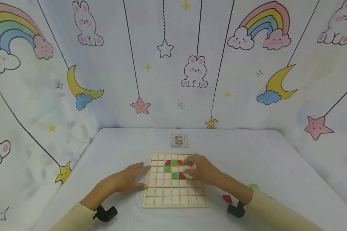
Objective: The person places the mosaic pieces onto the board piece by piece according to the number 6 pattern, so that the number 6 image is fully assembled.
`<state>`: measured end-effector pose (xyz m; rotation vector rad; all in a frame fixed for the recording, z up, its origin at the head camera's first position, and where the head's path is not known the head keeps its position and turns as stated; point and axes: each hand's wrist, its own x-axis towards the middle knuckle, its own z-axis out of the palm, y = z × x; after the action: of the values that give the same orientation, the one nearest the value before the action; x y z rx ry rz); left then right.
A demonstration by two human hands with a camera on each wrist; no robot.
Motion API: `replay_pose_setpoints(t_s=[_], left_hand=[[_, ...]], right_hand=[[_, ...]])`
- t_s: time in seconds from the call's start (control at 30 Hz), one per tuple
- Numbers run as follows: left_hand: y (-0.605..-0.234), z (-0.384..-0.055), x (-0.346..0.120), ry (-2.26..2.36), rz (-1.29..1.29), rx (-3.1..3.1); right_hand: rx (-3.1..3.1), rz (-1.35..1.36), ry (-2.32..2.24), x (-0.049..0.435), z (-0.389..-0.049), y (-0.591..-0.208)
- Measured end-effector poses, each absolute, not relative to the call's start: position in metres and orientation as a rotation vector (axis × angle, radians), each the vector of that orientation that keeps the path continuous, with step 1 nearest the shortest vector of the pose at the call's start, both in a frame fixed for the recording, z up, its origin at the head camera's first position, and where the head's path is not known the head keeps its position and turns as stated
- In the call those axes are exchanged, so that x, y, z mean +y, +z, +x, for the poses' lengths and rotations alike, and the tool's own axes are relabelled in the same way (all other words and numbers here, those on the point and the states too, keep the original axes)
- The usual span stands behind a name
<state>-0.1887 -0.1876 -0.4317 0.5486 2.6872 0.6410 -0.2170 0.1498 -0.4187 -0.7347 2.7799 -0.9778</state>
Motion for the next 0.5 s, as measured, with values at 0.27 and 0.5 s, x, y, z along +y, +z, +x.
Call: replay_pose_setpoints(t_s=[0.27, 0.5], left_hand=[[-0.431, -0.186, -0.189, 0.646, 0.562, 2.688], [-0.431, -0.187, -0.19, 0.636, 0.583, 2.69]], right_hand=[[2.849, -0.602, -1.05, 0.201, -0.224, -0.414], [2.813, -0.399, -1.076, 0.245, -0.22, -0.416]])
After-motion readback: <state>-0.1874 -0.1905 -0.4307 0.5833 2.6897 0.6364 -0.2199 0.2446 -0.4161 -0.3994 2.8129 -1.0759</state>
